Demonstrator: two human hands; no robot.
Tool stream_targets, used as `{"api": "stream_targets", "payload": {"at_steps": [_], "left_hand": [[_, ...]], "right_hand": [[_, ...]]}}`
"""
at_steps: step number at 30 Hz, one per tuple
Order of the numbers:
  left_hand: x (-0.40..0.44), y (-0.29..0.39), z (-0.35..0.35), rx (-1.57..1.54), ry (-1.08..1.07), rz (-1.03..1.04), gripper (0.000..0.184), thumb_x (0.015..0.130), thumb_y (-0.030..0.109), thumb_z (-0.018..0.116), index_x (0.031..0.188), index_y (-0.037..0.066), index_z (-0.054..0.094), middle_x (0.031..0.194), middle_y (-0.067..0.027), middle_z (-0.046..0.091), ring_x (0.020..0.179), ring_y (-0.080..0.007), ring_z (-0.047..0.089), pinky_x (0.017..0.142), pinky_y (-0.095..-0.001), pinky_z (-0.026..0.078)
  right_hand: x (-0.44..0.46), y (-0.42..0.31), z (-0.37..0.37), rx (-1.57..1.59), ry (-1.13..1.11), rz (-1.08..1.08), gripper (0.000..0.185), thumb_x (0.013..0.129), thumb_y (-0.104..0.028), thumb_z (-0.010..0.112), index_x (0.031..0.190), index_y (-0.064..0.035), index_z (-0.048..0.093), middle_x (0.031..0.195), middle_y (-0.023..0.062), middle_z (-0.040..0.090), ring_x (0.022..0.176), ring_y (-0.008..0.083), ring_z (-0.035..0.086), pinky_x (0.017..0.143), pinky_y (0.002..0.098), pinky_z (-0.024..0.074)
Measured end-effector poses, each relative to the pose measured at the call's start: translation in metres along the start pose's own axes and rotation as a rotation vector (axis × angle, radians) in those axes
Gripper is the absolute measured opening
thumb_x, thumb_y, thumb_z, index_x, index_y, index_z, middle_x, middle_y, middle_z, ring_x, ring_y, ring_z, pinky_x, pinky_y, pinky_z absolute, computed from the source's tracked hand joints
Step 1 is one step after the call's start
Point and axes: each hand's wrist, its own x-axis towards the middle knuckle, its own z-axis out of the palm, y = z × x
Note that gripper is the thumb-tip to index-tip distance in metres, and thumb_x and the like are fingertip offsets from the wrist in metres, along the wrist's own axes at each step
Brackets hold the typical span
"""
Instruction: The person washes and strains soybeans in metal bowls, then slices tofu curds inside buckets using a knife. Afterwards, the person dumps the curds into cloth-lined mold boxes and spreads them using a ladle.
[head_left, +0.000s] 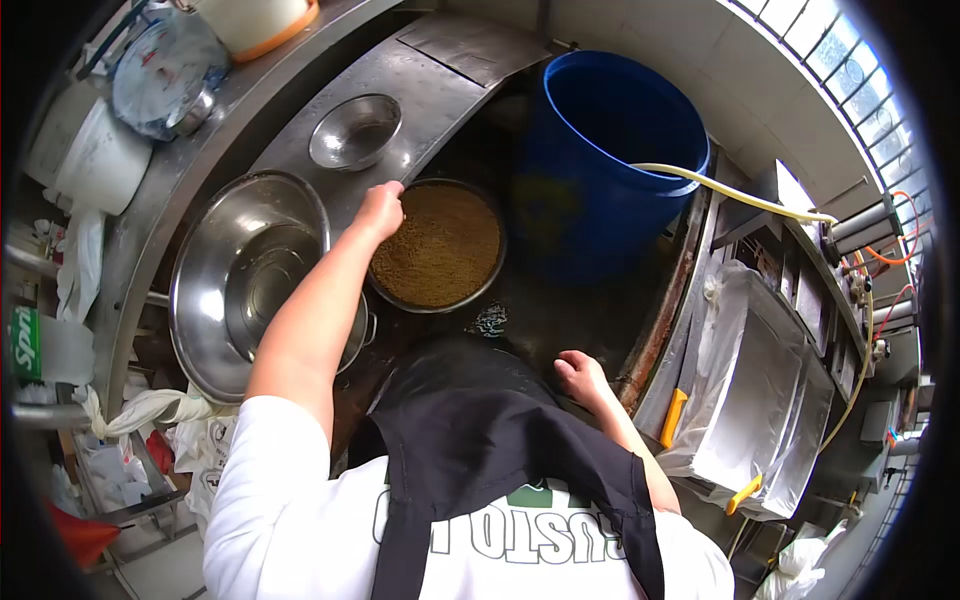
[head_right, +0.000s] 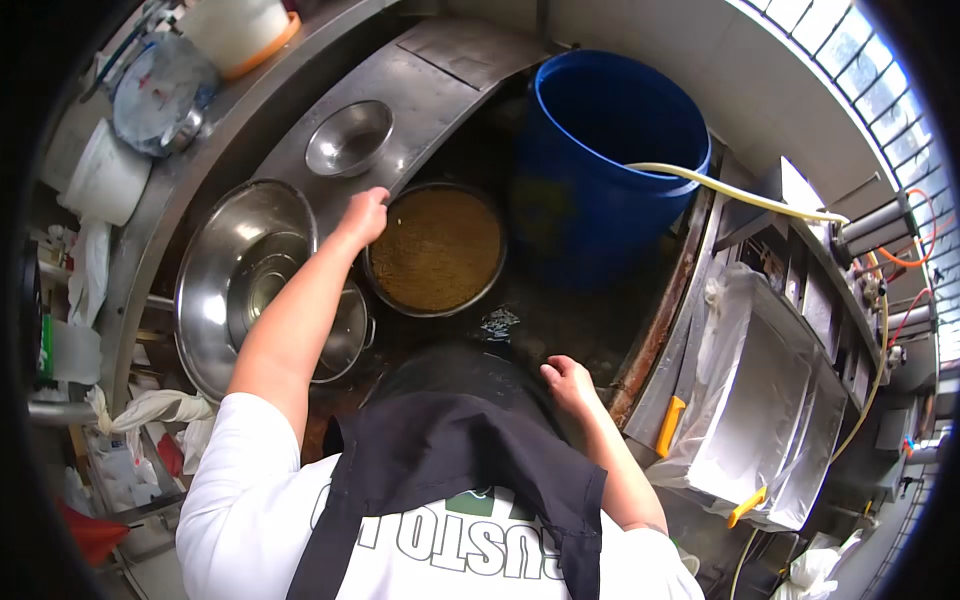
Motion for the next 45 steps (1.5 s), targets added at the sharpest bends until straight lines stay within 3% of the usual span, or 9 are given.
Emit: {"api": "stream_targets", "payload": {"at_steps": [9, 14, 19, 22, 26, 31, 39, 42, 45], "left_hand": [[-0.056, 0.009, -0.052, -0.160, 0.313, 0.164, 0.014, 0.095, 0.008, 0.062, 0.105, 0.001, 0.069, 0.098, -0.0199, 0.069, 0.093, -0.0405, 0.067, 0.084, -0.0447, 0.055], [-0.086, -0.005, -0.083, 0.141, 0.406, -0.008, 0.032, 0.095, 0.016, 0.069, 0.120, -0.004, 0.065, 0.126, -0.0221, 0.062, 0.117, -0.0434, 0.057, 0.102, -0.0505, 0.046], [-0.093, -0.036, -0.070, 0.064, 0.243, -0.260, 0.065, 0.096, 0.020, 0.069, 0.149, -0.006, 0.042, 0.142, -0.0303, 0.052, 0.134, -0.0484, 0.047, 0.115, -0.0525, 0.039], [-0.092, -0.034, -0.067, -0.033, 0.211, -0.379, 0.075, 0.100, 0.025, 0.065, 0.158, -0.006, 0.028, 0.152, -0.0359, 0.044, 0.138, -0.0501, 0.047, 0.115, -0.0507, 0.040], [-0.095, -0.033, -0.067, -0.068, 0.180, -0.392, 0.074, 0.099, 0.022, 0.066, 0.157, -0.006, 0.030, 0.145, -0.0359, 0.051, 0.132, -0.0497, 0.053, 0.112, -0.0497, 0.043], [-0.092, -0.030, -0.068, -0.030, 0.140, -0.448, 0.068, 0.102, 0.017, 0.061, 0.158, -0.006, 0.030, 0.146, -0.0356, 0.051, 0.131, -0.0501, 0.054, 0.111, -0.0493, 0.044], [-0.089, -0.029, -0.067, 0.082, 0.120, -0.508, 0.066, 0.103, 0.015, 0.055, 0.159, -0.005, 0.028, 0.148, -0.0349, 0.050, 0.134, -0.0480, 0.053, 0.112, -0.0477, 0.042], [-0.081, -0.029, -0.062, 0.194, 0.119, -0.645, 0.064, 0.100, 0.020, 0.060, 0.153, -0.007, 0.036, 0.139, -0.0351, 0.057, 0.126, -0.0492, 0.058, 0.108, -0.0495, 0.044], [-0.073, -0.022, -0.055, 0.298, 0.127, -0.765, 0.063, 0.100, 0.025, 0.062, 0.148, -0.009, 0.042, 0.130, -0.0348, 0.063, 0.120, -0.0505, 0.061, 0.104, -0.0513, 0.047]], "right_hand": [[0.033, 0.014, -0.015, 0.004, 0.061, 0.038, 0.026, 0.100, -0.022, 0.067, 0.113, 0.0003, 0.070, 0.085, 0.0094, 0.072, 0.073, 0.0175, 0.068, 0.068, 0.0343, 0.0560], [0.085, -0.088, -0.010, -0.114, -0.021, -0.038, 0.030, 0.096, -0.028, 0.068, 0.113, -0.0042, 0.072, 0.102, 0.0187, 0.076, 0.100, 0.0314, 0.073, 0.089, 0.0421, 0.0568], [0.172, -0.191, -0.010, -0.236, -0.179, -0.268, 0.030, 0.098, -0.030, 0.068, 0.110, -0.0035, 0.070, 0.103, 0.0195, 0.075, 0.099, 0.0360, 0.072, 0.087, 0.0449, 0.0566], [0.206, -0.249, -0.037, -0.214, -0.078, -0.425, 0.029, 0.097, -0.029, 0.070, 0.107, -0.0014, 0.070, 0.095, 0.0201, 0.072, 0.091, 0.0358, 0.071, 0.081, 0.0440, 0.0570], [0.240, -0.293, -0.104, -0.041, 0.259, -0.524, 0.020, 0.098, -0.019, 0.069, 0.106, -0.0016, 0.071, 0.099, 0.0194, 0.073, 0.091, 0.0331, 0.073, 0.082, 0.0407, 0.0574], [0.305, -0.287, -0.216, -0.069, 0.695, -0.528, 0.019, 0.098, -0.020, 0.067, 0.103, -0.0028, 0.074, 0.087, 0.0153, 0.074, 0.082, 0.0266, 0.073, 0.076, 0.0358, 0.0566], [0.470, -0.231, -0.307, -0.534, 0.410, -0.090, 0.033, 0.096, -0.032, 0.067, 0.106, -0.0027, 0.076, 0.104, 0.0212, 0.076, 0.103, 0.0374, 0.073, 0.091, 0.0453, 0.0574], [0.536, -0.212, -0.299, -0.647, 0.003, 0.153, 0.039, 0.096, -0.034, 0.069, 0.121, -0.0058, 0.073, 0.121, 0.0208, 0.073, 0.117, 0.0338, 0.069, 0.100, 0.0439, 0.0541], [0.561, -0.157, -0.246, -0.650, 0.170, -0.036, 0.039, 0.091, -0.033, 0.068, 0.118, -0.0058, 0.077, 0.112, 0.0219, 0.076, 0.111, 0.0341, 0.072, 0.095, 0.0449, 0.0566]]}}
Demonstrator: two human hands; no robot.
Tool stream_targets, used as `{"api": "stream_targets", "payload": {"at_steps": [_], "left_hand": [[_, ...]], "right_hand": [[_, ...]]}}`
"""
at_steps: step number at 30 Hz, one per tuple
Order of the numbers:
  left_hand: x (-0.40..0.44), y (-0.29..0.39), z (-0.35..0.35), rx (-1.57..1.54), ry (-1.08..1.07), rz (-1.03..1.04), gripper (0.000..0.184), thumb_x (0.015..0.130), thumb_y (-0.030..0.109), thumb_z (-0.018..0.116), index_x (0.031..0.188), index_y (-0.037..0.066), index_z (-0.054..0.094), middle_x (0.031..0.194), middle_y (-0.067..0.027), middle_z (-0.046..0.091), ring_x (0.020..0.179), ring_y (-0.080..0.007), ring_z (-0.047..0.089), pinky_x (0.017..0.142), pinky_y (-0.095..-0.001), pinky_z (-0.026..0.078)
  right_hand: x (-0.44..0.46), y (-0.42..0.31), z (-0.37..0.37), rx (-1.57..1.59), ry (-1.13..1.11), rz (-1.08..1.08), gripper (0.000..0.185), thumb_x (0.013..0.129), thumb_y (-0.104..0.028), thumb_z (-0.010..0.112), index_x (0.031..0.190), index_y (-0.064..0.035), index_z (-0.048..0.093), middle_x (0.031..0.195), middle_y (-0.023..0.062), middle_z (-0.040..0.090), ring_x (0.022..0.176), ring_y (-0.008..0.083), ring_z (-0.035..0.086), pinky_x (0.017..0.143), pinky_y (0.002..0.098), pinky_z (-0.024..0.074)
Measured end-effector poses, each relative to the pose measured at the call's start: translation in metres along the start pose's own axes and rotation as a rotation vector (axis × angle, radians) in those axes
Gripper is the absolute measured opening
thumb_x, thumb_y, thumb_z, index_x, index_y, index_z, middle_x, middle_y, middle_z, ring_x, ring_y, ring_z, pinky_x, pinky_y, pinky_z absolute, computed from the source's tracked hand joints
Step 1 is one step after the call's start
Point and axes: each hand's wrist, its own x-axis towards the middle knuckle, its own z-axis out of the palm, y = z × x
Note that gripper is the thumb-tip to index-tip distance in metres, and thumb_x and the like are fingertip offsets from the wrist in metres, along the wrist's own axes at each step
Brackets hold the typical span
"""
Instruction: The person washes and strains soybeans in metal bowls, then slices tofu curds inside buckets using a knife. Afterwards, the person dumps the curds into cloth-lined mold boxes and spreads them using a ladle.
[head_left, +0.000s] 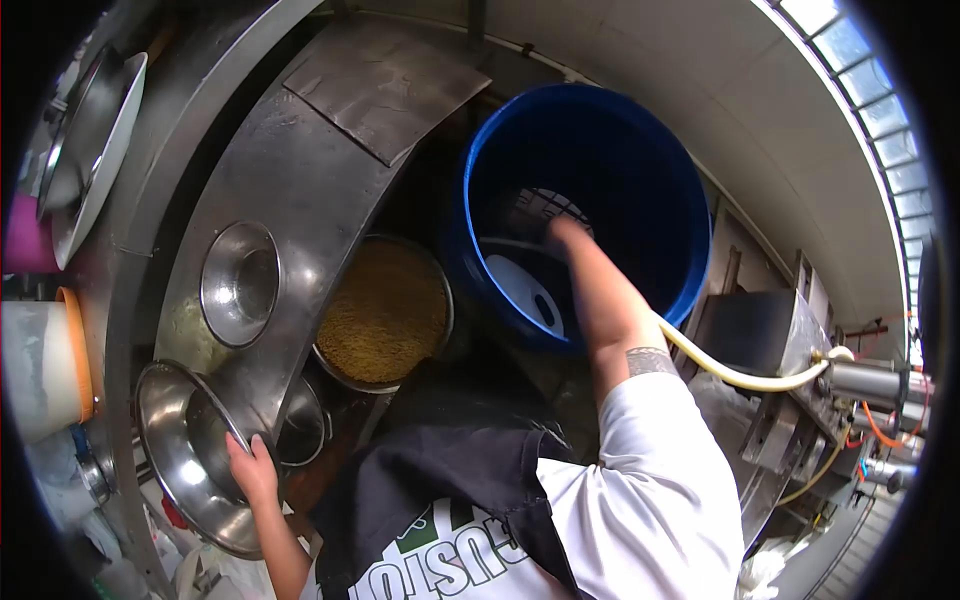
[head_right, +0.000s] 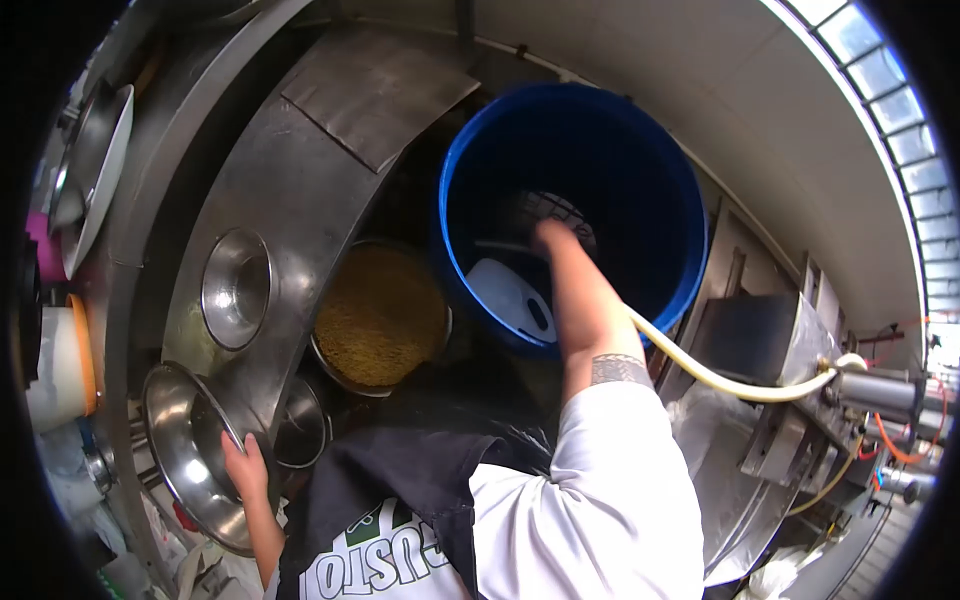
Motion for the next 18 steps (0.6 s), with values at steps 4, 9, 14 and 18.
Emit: {"api": "stream_targets", "payload": {"at_steps": [4, 9, 14, 18], "left_hand": [[-0.019, 0.009, 0.002, 0.069, 0.048, -0.032, 0.060, 0.100, 0.030, 0.064, 0.143, -0.009, 0.047, 0.121, -0.0345, 0.066, 0.113, -0.0514, 0.063, 0.098, -0.0533, 0.049], [-0.033, 0.015, 0.007, 0.048, 0.058, -0.086, 0.057, 0.101, 0.034, 0.061, 0.140, -0.007, 0.051, 0.119, -0.0344, 0.066, 0.111, -0.0514, 0.064, 0.096, -0.0540, 0.050], [-0.031, 0.025, -0.003, 0.071, 0.045, -0.124, 0.057, 0.101, 0.036, 0.061, 0.140, -0.005, 0.052, 0.120, -0.0327, 0.067, 0.109, -0.0507, 0.065, 0.093, -0.0547, 0.051], [-0.032, 0.026, -0.006, 0.007, 0.078, -0.083, 0.052, 0.102, 0.035, 0.059, 0.137, -0.003, 0.053, 0.120, -0.0308, 0.067, 0.107, -0.0495, 0.066, 0.091, -0.0539, 0.052]], "right_hand": [[0.007, 0.005, 0.054, -0.191, -0.279, -0.120, 0.039, 0.089, -0.031, 0.068, 0.118, -0.0064, 0.077, 0.110, 0.0224, 0.076, 0.107, 0.0349, 0.073, 0.093, 0.0449, 0.0575], [-0.017, 0.006, 0.058, -0.431, -0.485, -0.277, 0.036, 0.085, -0.027, 0.069, 0.114, -0.0072, 0.079, 0.111, 0.0205, 0.076, 0.110, 0.0343, 0.072, 0.094, 0.0455, 0.0574], [-0.021, 0.013, 0.128, -0.892, -1.179, -0.877, 0.029, 0.091, -0.026, 0.061, 0.105, -0.0081, 0.079, 0.114, 0.0177, 0.076, 0.114, 0.0329, 0.071, 0.097, 0.0463, 0.0569], [-0.050, 0.036, 0.100, -0.895, -1.126, -0.669, 0.029, 0.092, -0.026, 0.061, 0.107, -0.0082, 0.078, 0.115, 0.0178, 0.075, 0.114, 0.0332, 0.070, 0.097, 0.0463, 0.0567]]}}
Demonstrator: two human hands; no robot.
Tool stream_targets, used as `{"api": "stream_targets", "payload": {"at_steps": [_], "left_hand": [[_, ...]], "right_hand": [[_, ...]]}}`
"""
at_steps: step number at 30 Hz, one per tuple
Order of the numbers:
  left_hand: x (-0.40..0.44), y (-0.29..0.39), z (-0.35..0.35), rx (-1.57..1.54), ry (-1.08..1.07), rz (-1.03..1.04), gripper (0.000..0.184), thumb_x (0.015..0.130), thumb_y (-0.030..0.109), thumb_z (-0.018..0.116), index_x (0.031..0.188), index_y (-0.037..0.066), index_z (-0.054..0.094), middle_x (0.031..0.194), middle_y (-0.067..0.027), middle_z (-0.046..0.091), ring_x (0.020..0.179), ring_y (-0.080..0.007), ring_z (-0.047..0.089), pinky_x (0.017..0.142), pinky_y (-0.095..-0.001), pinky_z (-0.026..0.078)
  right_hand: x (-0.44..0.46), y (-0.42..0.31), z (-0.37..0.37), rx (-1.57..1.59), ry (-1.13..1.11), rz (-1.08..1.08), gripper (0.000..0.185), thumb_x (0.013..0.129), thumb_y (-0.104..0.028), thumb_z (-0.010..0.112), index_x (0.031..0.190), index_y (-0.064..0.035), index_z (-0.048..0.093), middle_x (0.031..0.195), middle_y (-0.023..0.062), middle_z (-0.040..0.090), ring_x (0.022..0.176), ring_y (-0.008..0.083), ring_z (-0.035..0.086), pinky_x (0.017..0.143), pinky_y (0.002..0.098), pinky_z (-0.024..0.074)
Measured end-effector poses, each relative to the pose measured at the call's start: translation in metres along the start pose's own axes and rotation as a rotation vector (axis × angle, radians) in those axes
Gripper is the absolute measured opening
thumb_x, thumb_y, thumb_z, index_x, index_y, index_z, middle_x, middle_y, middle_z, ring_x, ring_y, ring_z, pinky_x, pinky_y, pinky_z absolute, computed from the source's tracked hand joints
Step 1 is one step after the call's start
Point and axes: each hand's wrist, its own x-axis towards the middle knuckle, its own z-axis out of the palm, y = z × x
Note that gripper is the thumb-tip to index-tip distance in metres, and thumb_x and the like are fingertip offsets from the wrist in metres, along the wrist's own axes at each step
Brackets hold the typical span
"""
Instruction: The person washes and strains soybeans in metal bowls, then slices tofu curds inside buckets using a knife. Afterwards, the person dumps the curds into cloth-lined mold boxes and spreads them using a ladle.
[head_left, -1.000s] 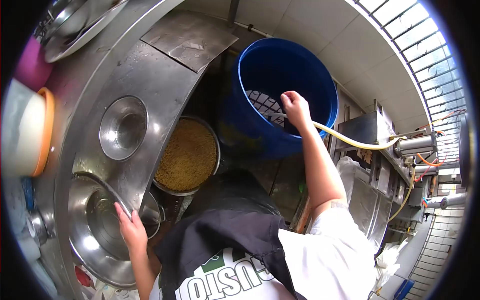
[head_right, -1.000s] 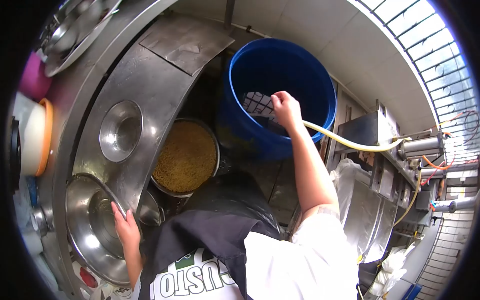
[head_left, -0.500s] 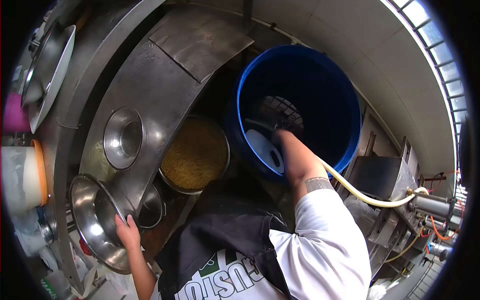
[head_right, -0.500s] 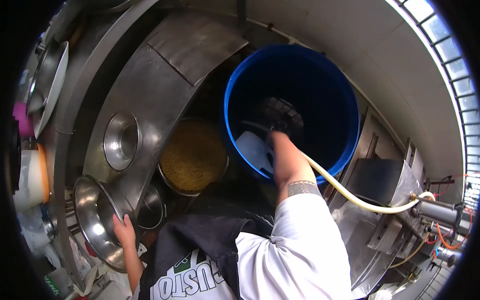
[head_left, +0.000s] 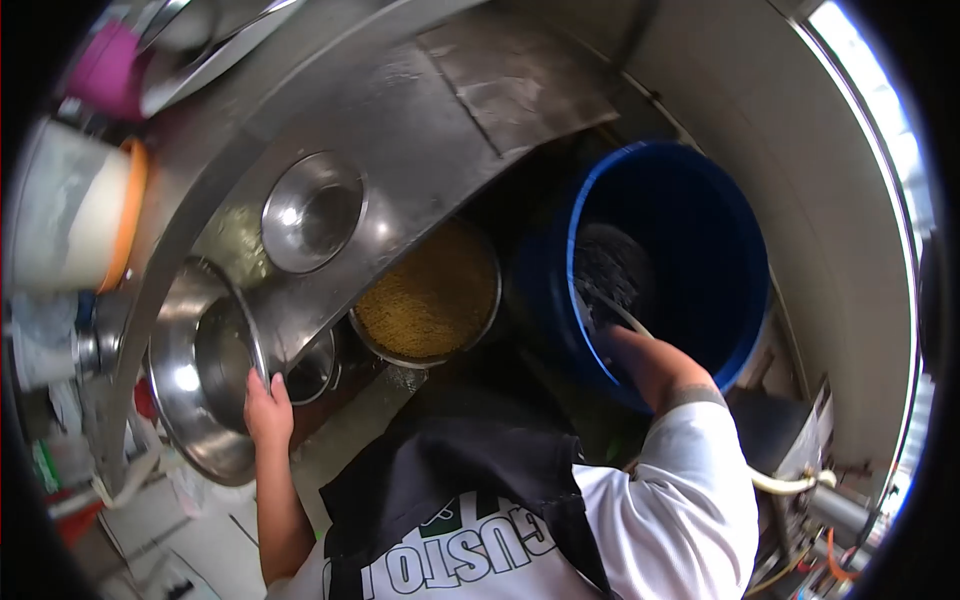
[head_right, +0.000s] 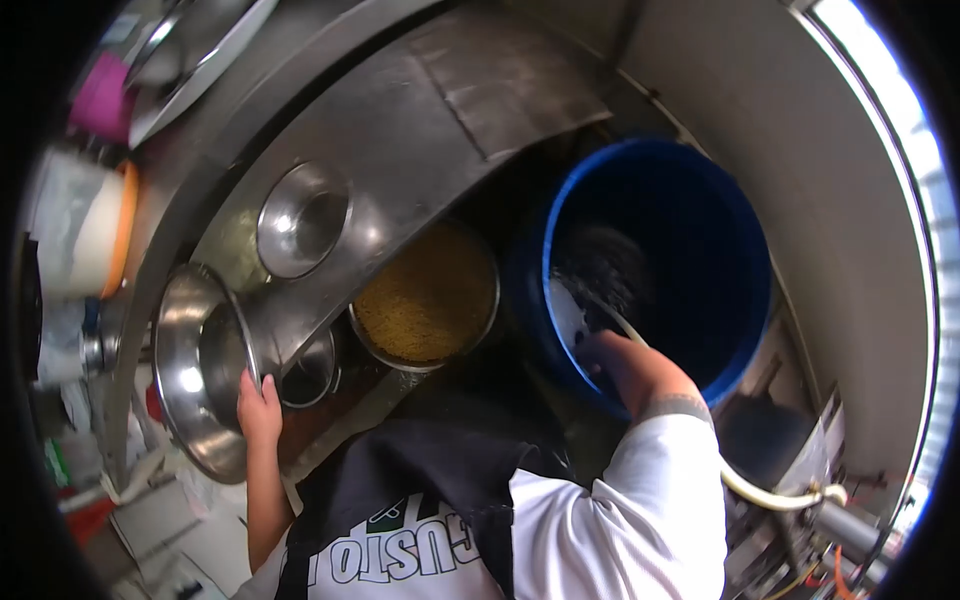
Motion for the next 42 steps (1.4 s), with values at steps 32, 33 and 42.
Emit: {"api": "stream_targets", "payload": {"at_steps": [32, 33, 42], "left_hand": [[0.014, 0.014, 0.003, 0.129, -0.003, -0.167, 0.053, 0.101, 0.036, 0.062, 0.137, -0.001, 0.052, 0.113, -0.0297, 0.070, 0.102, -0.0483, 0.068, 0.088, -0.0542, 0.054], [0.015, 0.017, 0.003, 0.120, 0.006, -0.163, 0.053, 0.101, 0.036, 0.062, 0.137, -0.001, 0.052, 0.113, -0.0297, 0.070, 0.102, -0.0483, 0.068, 0.088, -0.0542, 0.054], [0.023, 0.024, -0.003, 0.082, -0.026, -0.239, 0.057, 0.106, 0.042, 0.053, 0.143, -0.001, 0.051, 0.108, -0.0319, 0.071, 0.103, -0.0497, 0.068, 0.091, -0.0551, 0.054]], "right_hand": [[0.112, -0.033, 0.007, 0.580, 0.643, 0.363, 0.038, 0.095, -0.028, 0.057, 0.123, -0.0086, 0.073, 0.126, 0.0183, 0.071, 0.116, 0.0359, 0.068, 0.100, 0.0466, 0.0552], [0.112, -0.030, 0.010, 0.589, 0.668, 0.352, 0.038, 0.095, -0.028, 0.057, 0.123, -0.0087, 0.072, 0.126, 0.0183, 0.071, 0.116, 0.0359, 0.068, 0.100, 0.0467, 0.0552], [0.084, 0.045, -0.033, 0.147, 1.021, -0.122, 0.042, 0.097, -0.030, 0.055, 0.130, -0.0066, 0.066, 0.131, 0.0199, 0.067, 0.117, 0.0404, 0.065, 0.103, 0.0456, 0.0524]]}}
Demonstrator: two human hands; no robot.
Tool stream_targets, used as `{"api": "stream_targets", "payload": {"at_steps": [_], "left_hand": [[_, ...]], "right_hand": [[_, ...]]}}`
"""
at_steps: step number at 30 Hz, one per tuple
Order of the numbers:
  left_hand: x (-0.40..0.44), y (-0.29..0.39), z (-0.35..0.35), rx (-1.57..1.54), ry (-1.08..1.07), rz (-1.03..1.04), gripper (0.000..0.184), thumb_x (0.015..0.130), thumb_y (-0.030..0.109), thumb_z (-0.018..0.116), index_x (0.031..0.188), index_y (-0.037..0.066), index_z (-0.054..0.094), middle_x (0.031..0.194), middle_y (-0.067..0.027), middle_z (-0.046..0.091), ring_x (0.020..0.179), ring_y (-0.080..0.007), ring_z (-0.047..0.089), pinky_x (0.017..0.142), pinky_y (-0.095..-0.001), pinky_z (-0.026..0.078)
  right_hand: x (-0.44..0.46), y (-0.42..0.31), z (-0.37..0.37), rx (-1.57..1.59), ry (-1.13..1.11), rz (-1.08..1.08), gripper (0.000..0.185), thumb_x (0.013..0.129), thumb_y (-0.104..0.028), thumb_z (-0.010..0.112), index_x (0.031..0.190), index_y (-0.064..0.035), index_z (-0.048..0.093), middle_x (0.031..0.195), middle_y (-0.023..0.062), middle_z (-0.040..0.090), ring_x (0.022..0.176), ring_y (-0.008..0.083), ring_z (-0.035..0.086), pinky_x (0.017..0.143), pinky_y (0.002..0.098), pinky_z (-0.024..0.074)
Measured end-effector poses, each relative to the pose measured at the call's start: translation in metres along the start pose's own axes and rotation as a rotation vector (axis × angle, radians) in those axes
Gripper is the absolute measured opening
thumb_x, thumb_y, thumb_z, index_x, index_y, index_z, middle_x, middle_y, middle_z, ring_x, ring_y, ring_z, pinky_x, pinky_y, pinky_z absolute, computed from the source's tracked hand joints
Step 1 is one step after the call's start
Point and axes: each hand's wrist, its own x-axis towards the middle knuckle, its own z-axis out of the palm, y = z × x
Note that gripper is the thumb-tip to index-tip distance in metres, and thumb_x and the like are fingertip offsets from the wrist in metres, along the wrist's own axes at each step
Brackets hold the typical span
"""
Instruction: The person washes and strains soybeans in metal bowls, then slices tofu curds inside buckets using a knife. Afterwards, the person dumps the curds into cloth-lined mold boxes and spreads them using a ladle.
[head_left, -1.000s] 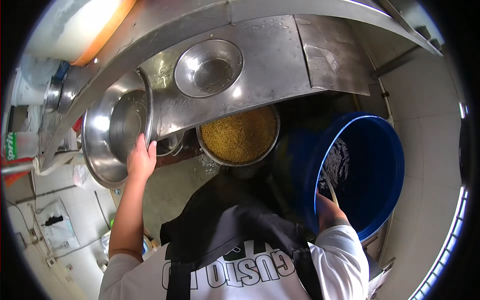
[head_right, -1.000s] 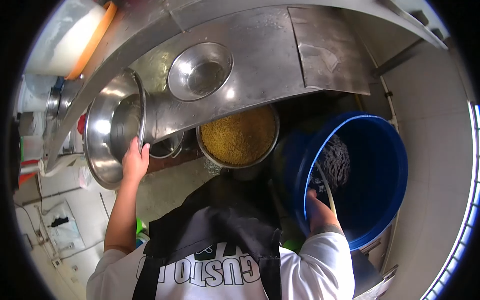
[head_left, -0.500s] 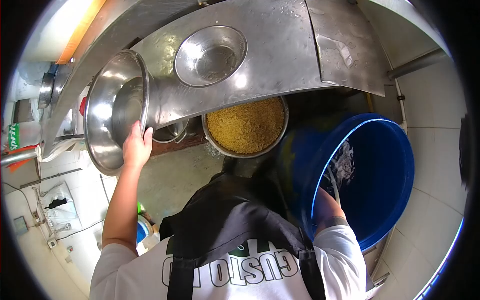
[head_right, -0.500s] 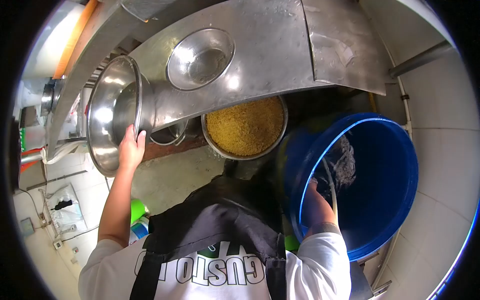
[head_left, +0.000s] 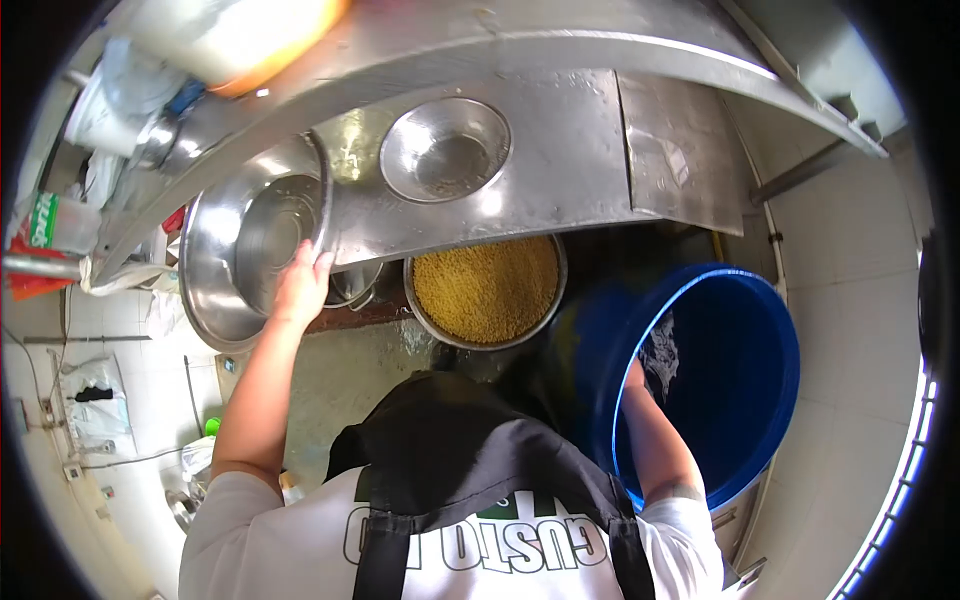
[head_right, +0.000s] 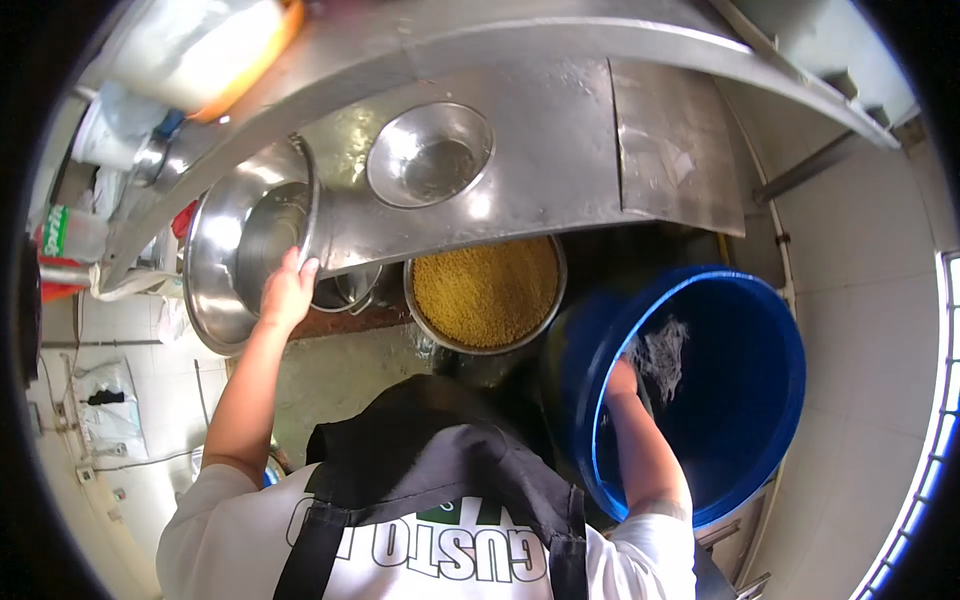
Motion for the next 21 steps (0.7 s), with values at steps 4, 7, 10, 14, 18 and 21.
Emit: {"api": "stream_targets", "payload": {"at_steps": [4, 7, 10, 14, 18, 21], "left_hand": [[0.001, -0.008, 0.001, -0.080, -0.047, -0.001, 0.058, 0.106, 0.045, 0.051, 0.141, -0.001, 0.053, 0.102, -0.0312, 0.072, 0.099, -0.0503, 0.069, 0.089, -0.0560, 0.055], [-0.001, -0.010, -0.008, -0.080, -0.136, 0.006, 0.051, 0.107, 0.044, 0.049, 0.131, -0.001, 0.055, 0.102, -0.0313, 0.072, 0.097, -0.0510, 0.069, 0.088, -0.0579, 0.054], [-0.009, -0.008, -0.022, -0.091, -0.168, 0.055, 0.041, 0.107, 0.039, 0.050, 0.120, 0.000, 0.055, 0.096, -0.0295, 0.073, 0.092, -0.0510, 0.070, 0.084, -0.0593, 0.055], [-0.022, -0.021, -0.040, -0.180, -0.212, 0.186, 0.036, 0.105, 0.030, 0.051, 0.110, -0.006, 0.055, 0.082, -0.0287, 0.071, 0.080, -0.0483, 0.071, 0.078, -0.0583, 0.057], [-0.034, -0.050, -0.063, -0.160, -0.471, 0.298, 0.044, 0.100, 0.037, 0.059, 0.116, -0.004, 0.060, 0.087, -0.0263, 0.072, 0.086, -0.0451, 0.072, 0.082, -0.0554, 0.058], [-0.028, -0.061, -0.091, -0.197, -0.714, 0.318, 0.056, 0.098, 0.049, 0.064, 0.122, -0.001, 0.062, 0.107, -0.0277, 0.072, 0.107, -0.0427, 0.070, 0.094, -0.0519, 0.055]], "right_hand": [[-0.021, -0.073, -0.150, 0.048, 0.190, 0.315, 0.034, 0.096, -0.023, 0.062, 0.121, -0.0013, 0.069, 0.115, 0.0226, 0.073, 0.110, 0.0394, 0.069, 0.096, 0.0468, 0.0532], [-0.057, -0.118, -0.204, 0.419, 0.490, 0.564, 0.034, 0.098, -0.029, 0.070, 0.115, 0.0010, 0.070, 0.098, 0.0197, 0.075, 0.094, 0.0331, 0.073, 0.087, 0.0415, 0.0552], [-0.097, -0.149, -0.239, 0.427, 0.753, 0.516, 0.032, 0.099, -0.027, 0.071, 0.113, 0.0025, 0.069, 0.096, 0.0176, 0.075, 0.088, 0.0275, 0.073, 0.081, 0.0377, 0.0556], [-0.135, -0.210, -0.293, 0.314, 1.051, 0.411, 0.034, 0.103, -0.030, 0.068, 0.109, 0.0029, 0.064, 0.094, 0.0162, 0.071, 0.083, 0.0254, 0.070, 0.076, 0.0387, 0.0554], [-0.173, -0.283, -0.351, 0.121, 1.134, 0.402, 0.038, 0.105, -0.034, 0.064, 0.113, 0.0033, 0.063, 0.096, 0.0159, 0.071, 0.085, 0.0249, 0.071, 0.075, 0.0383, 0.0570], [-0.190, -0.338, -0.377, 0.024, 1.145, 0.374, 0.036, 0.106, -0.031, 0.062, 0.119, 0.0026, 0.063, 0.101, 0.0143, 0.072, 0.089, 0.0233, 0.072, 0.075, 0.0367, 0.0587]]}}
